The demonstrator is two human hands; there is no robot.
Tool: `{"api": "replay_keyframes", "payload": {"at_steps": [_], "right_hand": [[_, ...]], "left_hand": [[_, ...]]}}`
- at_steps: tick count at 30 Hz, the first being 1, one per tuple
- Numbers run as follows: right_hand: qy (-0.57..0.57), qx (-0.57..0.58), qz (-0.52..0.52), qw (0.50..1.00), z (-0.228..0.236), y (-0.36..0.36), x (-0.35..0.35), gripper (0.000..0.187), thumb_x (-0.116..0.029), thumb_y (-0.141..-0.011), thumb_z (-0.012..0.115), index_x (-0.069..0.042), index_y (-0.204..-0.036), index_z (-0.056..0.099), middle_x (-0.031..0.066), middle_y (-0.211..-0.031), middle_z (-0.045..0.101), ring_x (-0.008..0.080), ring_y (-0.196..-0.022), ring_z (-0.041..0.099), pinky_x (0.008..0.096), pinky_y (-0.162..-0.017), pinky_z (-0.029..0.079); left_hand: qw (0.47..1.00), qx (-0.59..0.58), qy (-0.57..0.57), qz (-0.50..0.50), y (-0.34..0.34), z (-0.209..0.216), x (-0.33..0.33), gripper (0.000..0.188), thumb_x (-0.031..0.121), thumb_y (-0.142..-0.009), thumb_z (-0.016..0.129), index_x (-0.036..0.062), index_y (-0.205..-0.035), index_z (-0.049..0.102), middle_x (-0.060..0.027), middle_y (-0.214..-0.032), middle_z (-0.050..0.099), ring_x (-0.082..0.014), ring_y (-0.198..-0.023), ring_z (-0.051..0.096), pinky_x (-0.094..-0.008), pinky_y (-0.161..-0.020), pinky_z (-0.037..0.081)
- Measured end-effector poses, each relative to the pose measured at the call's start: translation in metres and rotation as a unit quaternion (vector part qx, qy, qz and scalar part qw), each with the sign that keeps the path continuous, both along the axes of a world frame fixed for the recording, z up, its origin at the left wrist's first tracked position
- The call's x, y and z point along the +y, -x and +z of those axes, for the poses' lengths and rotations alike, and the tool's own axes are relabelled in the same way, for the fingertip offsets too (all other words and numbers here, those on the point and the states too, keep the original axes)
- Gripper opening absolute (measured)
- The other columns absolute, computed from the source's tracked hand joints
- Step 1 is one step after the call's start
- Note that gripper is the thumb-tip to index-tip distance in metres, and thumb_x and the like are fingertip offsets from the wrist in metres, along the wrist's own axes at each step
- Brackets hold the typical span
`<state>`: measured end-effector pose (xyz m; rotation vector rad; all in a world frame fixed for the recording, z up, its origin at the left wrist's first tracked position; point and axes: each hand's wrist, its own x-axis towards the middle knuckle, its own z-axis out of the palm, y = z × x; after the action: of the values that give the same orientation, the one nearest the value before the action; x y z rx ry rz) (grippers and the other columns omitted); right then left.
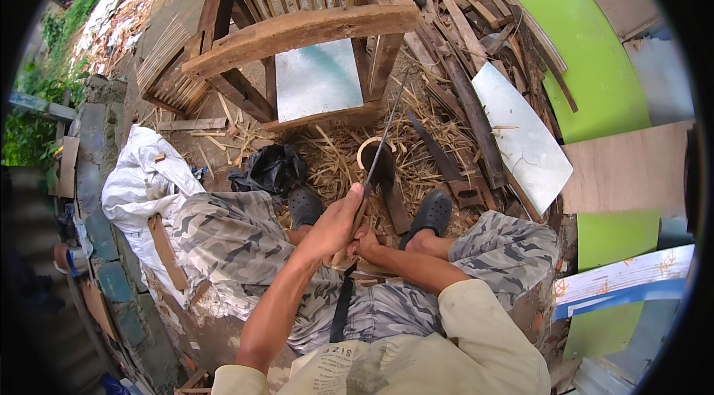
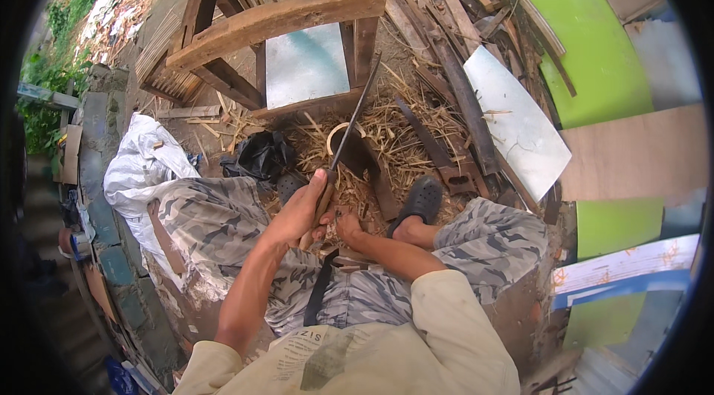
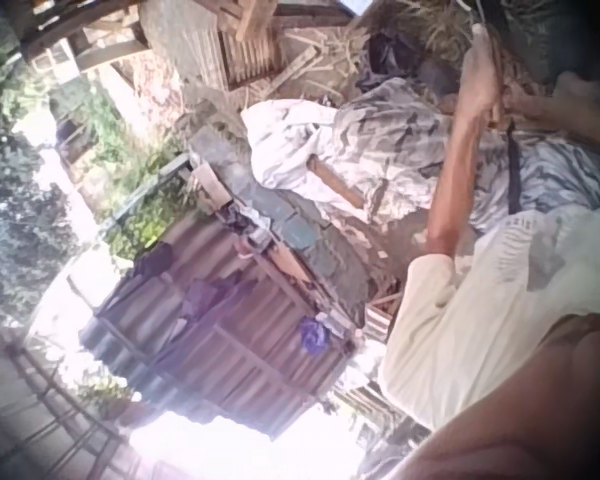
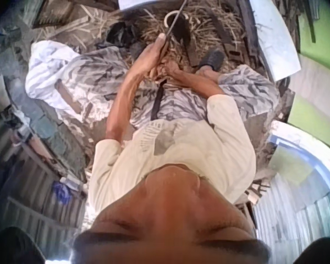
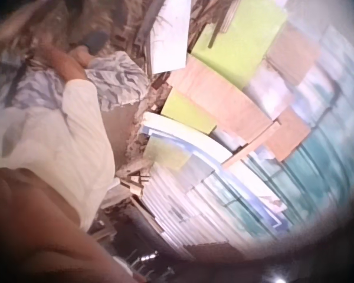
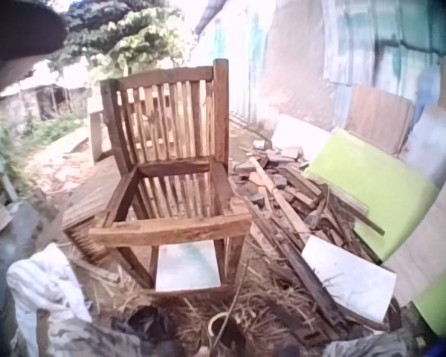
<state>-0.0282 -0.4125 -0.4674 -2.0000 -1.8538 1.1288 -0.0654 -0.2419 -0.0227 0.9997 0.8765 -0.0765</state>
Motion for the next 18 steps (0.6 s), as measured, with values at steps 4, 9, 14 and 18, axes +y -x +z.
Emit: {"api": "replay_keyframes", "payload": {"at_steps": [4,9,14,18], "right_hand": [[0.121,0.065,-0.045,0.989,0.172,-0.028,0.046,0.032,-0.022,-0.088,0.067,0.000,-0.111,0.060,0.0201,-0.099,0.071,0.0378,-0.088,0.071,0.0476,-0.076,0.057],[0.067,-0.113,0.101,0.986,0.265,-0.095,0.015,0.033,-0.020,-0.088,0.064,-0.006,-0.117,0.057,0.0193,-0.102,0.072,0.0370,-0.095,0.070,0.0473,-0.079,0.055],[-0.070,-0.077,0.013,0.994,0.304,-0.163,-0.038,0.028,-0.019,-0.091,0.063,-0.007,-0.115,0.056,0.0179,-0.091,0.071,0.0378,-0.087,0.069,0.0478,-0.069,0.052],[-0.124,-0.063,-0.157,0.978,0.345,-0.190,-0.054,0.026,-0.020,-0.094,0.065,-0.006,-0.114,0.056,0.0183,-0.086,0.069,0.0404,-0.081,0.068,0.0477,-0.064,0.051]], "left_hand": [[0.999,0.022,-0.015,0.032,0.022,-0.010,0.002,0.068,0.069,-0.103,0.031,0.0049,-0.093,0.052,-0.0016,-0.065,0.045,-0.0114,-0.045,0.043,-0.0265,-0.043,0.036],[1.000,0.006,-0.007,0.013,0.022,-0.011,-0.009,0.066,0.068,-0.103,0.031,0.0056,-0.093,0.051,-0.0011,-0.065,0.045,-0.0113,-0.046,0.043,-0.0269,-0.043,0.036],[0.999,-0.022,0.022,0.028,0.019,-0.012,-0.020,0.061,0.062,-0.106,0.031,0.0060,-0.088,0.049,-0.0010,-0.065,0.046,-0.0124,-0.047,0.045,-0.0287,-0.044,0.038],[0.999,-0.043,0.005,0.008,0.018,-0.024,-0.029,0.060,0.059,-0.107,0.031,0.0053,-0.087,0.050,-0.0016,-0.065,0.047,-0.0126,-0.047,0.045,-0.0284,-0.046,0.039]]}}
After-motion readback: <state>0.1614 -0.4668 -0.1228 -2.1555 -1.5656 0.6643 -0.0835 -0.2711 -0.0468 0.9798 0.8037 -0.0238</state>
